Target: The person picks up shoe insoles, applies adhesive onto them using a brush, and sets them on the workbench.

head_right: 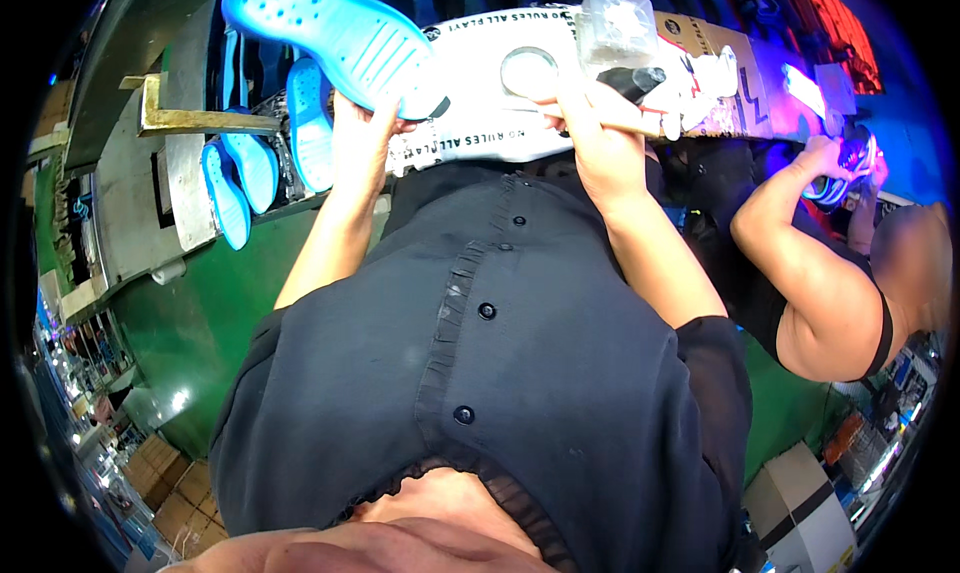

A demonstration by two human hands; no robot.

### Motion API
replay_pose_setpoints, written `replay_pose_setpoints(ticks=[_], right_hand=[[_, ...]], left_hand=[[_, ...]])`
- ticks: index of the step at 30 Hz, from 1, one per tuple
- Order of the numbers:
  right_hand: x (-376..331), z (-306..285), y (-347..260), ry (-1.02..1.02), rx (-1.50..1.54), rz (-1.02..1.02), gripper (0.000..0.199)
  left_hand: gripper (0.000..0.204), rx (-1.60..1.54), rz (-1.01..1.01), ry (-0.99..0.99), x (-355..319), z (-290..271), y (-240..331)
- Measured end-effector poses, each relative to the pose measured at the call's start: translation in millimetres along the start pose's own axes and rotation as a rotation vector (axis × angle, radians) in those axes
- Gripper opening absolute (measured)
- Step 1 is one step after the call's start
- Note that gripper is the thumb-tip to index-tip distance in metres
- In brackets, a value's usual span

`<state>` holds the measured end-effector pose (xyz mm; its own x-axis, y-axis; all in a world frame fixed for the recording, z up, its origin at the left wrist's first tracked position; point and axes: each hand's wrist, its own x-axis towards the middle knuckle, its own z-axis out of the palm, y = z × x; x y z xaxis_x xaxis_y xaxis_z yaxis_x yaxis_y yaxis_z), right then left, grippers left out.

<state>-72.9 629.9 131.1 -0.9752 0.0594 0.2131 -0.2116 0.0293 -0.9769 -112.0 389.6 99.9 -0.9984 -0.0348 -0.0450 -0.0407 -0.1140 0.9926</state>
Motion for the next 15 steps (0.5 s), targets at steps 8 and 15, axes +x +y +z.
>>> replay_pose_setpoints(ticks=[8,15], right_hand=[[47.4,-17.3,-55.4,-0.093,-0.246,-0.142,0.030],[63.0,-63.8,-62.8,-0.105,-0.197,0.001,0.028]], left_hand=[[0.052,0.111,-0.050,-0.106,5.5,-5.8,7.0],[0.050,0.305,-0.186,-0.178,-10.0,-54.2,45.0]])
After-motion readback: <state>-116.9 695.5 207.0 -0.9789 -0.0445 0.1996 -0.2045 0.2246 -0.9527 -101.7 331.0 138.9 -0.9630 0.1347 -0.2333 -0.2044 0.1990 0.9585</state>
